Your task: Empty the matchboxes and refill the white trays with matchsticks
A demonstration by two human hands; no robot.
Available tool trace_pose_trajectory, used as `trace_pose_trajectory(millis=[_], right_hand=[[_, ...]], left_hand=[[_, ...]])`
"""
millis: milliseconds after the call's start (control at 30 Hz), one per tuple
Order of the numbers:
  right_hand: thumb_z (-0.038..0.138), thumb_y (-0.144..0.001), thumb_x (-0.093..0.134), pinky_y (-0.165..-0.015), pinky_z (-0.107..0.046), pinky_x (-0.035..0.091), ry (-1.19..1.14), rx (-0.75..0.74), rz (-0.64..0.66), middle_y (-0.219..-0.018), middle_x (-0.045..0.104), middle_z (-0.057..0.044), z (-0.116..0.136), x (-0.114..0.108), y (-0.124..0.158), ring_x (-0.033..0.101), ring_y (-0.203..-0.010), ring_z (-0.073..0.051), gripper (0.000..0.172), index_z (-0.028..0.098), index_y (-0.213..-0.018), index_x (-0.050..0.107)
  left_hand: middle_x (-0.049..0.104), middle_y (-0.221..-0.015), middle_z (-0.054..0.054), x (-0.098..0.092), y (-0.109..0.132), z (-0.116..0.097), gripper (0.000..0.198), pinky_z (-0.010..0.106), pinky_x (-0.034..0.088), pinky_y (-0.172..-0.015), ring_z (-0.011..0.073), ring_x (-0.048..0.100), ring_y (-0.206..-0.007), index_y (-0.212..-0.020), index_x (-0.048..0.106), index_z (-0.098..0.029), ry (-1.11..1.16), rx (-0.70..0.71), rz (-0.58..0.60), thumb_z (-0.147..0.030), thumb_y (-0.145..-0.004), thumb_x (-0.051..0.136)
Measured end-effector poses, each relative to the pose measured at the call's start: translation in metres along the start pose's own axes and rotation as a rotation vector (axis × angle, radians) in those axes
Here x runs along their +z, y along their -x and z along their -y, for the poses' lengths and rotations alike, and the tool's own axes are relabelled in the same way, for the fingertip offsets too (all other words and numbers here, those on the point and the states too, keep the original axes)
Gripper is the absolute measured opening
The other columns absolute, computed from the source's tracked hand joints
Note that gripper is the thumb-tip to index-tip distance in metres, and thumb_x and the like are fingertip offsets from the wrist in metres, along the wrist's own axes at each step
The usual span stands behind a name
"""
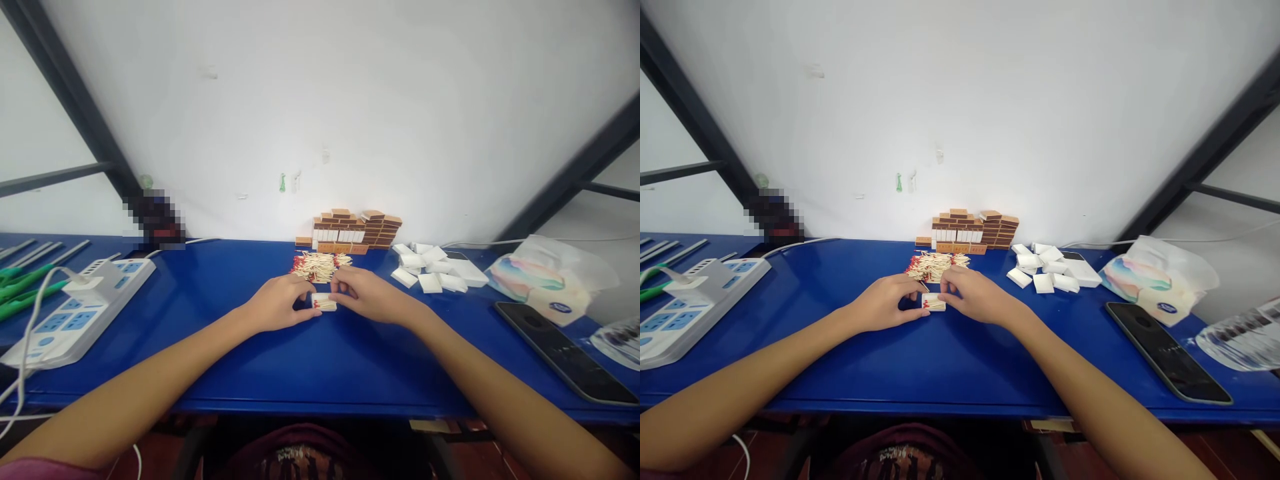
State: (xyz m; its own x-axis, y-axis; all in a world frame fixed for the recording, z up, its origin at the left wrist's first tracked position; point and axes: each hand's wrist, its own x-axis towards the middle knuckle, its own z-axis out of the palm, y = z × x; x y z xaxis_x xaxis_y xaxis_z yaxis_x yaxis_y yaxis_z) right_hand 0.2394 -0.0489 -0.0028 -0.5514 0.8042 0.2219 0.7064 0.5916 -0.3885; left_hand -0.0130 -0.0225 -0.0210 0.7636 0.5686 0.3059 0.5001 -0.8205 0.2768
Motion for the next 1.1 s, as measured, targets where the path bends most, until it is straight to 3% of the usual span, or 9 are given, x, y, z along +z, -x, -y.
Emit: trace_pose_trajectory(millis=[333, 667, 833, 1033, 1100], right_hand=[[0.022, -0.098, 0.062, -0.069, -0.029, 0.038, -0.029, 0.018, 0.113, -0.086, 0.061, -0.003, 0.007, 0.005, -0.002, 0.054, -0.078, -0.017, 0.011, 0.019, -0.087, 0.064], [0.024, -0.1, 0.057, -0.069, -0.028, 0.039, -0.071, -0.016, 0.003, -0.083, 0.064, -0.003, 0.007, -0.001, -0.003, 0.056, -0.077, -0.016, 0.016, 0.019, -0.086, 0.063], [0.029, -0.101, 0.056, -0.066, -0.029, 0.035, 0.079, 0.076, -0.143, -0.081, 0.065, -0.004, -0.012, -0.013, -0.001, 0.055, -0.072, -0.017, 0.019, 0.019, -0.087, 0.064], [0.022, -0.096, 0.055, -0.068, -0.029, 0.037, 0.256, 0.22, -0.094, -0.089, 0.067, -0.007, -0.048, -0.015, -0.001, 0.058, -0.076, -0.019, 0.014, 0.018, -0.09, 0.067], [0.021, -0.095, 0.057, -0.071, -0.029, 0.039, 0.225, 0.204, -0.068, -0.089, 0.067, -0.006, -0.054, -0.014, -0.001, 0.059, -0.078, -0.019, 0.013, 0.018, -0.09, 0.069]], left_hand=[[0.068, -0.088, 0.004, 0.001, 0.0, 0.002, 0.033, 0.031, 0.048, -0.073, 0.0204, 0.064, -0.082, -0.103, 0.07, -0.02, 0.001, -0.002, 0.0, -0.051, -0.092, 0.068], [0.068, -0.089, 0.004, 0.0, 0.0, -0.001, 0.031, 0.032, 0.049, -0.076, 0.0201, 0.063, -0.085, -0.106, 0.07, -0.021, 0.006, 0.008, -0.036, -0.048, -0.092, 0.069], [0.068, -0.091, 0.004, -0.001, -0.001, 0.0, 0.031, 0.033, 0.05, -0.077, 0.0213, 0.063, -0.088, -0.107, 0.071, -0.022, 0.0, -0.011, -0.026, -0.049, -0.091, 0.07], [0.069, -0.09, 0.005, -0.003, -0.001, -0.004, 0.036, 0.034, 0.049, -0.078, 0.0213, 0.062, -0.088, -0.109, 0.07, -0.021, -0.004, 0.016, -0.099, -0.053, -0.093, 0.066], [0.068, -0.086, 0.004, -0.002, -0.001, -0.003, 0.036, 0.033, 0.048, -0.074, 0.0208, 0.062, -0.085, -0.108, 0.07, -0.021, -0.008, 0.014, -0.059, -0.054, -0.093, 0.067]])
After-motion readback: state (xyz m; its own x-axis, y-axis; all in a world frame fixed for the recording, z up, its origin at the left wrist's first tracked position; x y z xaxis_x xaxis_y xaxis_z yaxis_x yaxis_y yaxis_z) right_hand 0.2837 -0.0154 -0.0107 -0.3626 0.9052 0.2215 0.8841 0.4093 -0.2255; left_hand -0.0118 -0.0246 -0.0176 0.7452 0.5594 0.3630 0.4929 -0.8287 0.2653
